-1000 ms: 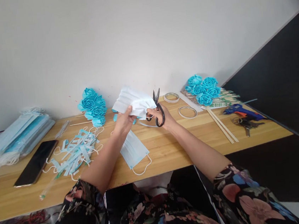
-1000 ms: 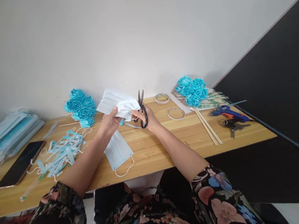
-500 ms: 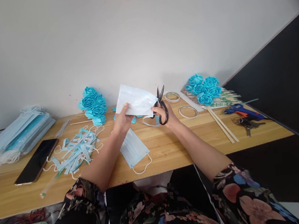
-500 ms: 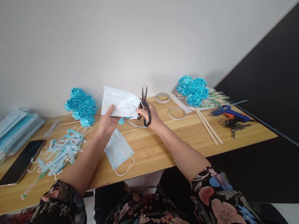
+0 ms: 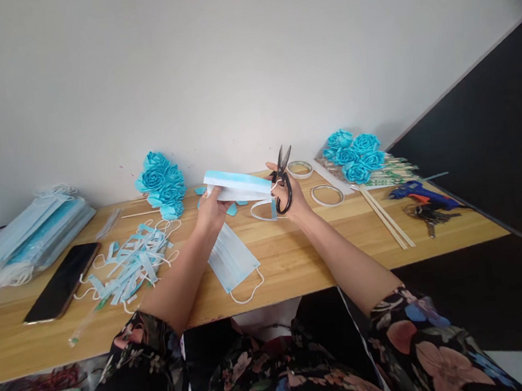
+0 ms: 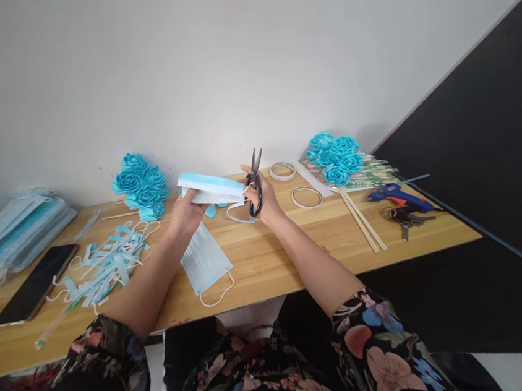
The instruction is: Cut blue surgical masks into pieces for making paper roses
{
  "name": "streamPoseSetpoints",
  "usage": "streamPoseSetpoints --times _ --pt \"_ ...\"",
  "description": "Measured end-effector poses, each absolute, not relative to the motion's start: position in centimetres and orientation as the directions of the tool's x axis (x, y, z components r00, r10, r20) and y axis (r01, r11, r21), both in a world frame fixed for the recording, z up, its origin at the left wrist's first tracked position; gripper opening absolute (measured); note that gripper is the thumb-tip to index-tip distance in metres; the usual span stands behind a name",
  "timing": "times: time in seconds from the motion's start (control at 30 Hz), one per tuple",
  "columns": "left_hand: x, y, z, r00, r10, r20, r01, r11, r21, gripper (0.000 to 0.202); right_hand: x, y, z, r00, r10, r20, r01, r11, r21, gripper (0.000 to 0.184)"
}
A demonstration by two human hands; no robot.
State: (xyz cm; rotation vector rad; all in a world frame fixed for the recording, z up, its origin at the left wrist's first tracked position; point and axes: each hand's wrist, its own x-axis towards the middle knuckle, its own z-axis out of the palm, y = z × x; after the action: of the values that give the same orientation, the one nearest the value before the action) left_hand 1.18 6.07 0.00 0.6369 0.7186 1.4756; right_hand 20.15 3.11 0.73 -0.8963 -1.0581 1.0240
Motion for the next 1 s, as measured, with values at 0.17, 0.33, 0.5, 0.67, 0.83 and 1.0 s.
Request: streamPoseSetpoints --times 0.17,0.33,0.5,0.67,0.83,1.0 --pt "0.9 6.1 -0.4 0.027 1.0 -0.006 -0.518 0.019 0.855 0.039 20.6 3.4 0.6 0.238 0.927 0.291 -0.212 0.342 -0.915 0.058" --pt "0.2 6.6 0.1 0.03 0.998 0.058 -0.534 -0.033 0.845 0.055 20.9 3.5 0.4 0.184 0.943 0.277 -0.211 0.313 -0.926 0.054" --pt "-0.6 7.3 0.4 -0.001 0.999 0.048 -0.47 -0.043 0.882 0.063 21.0 3.5 0.3 0.156 0.955 0.253 -0.215 0.283 -0.935 0.051" --pt "-0.3 7.3 0.0 -0.029 0.994 0.102 -0.353 -0.106 0.93 0.05 20.9 3.5 0.4 0.204 0.95 0.235 -0.171 0.271 -0.947 0.051" --pt "-0.3 7.6 -0.5 -0.047 0.981 0.188 -0.296 -0.193 0.935 0.04 21.0 3.9 0.1 0.281 0.931 0.234 -0.161 0.286 -0.945 0.053" --pt "-1.0 6.5 2.2 -0.114 0.941 0.319 0.044 -0.316 0.948 0.028 21.4 4.9 -0.4 0.31 0.942 0.129 -0.342 0.237 -0.909 0.05"
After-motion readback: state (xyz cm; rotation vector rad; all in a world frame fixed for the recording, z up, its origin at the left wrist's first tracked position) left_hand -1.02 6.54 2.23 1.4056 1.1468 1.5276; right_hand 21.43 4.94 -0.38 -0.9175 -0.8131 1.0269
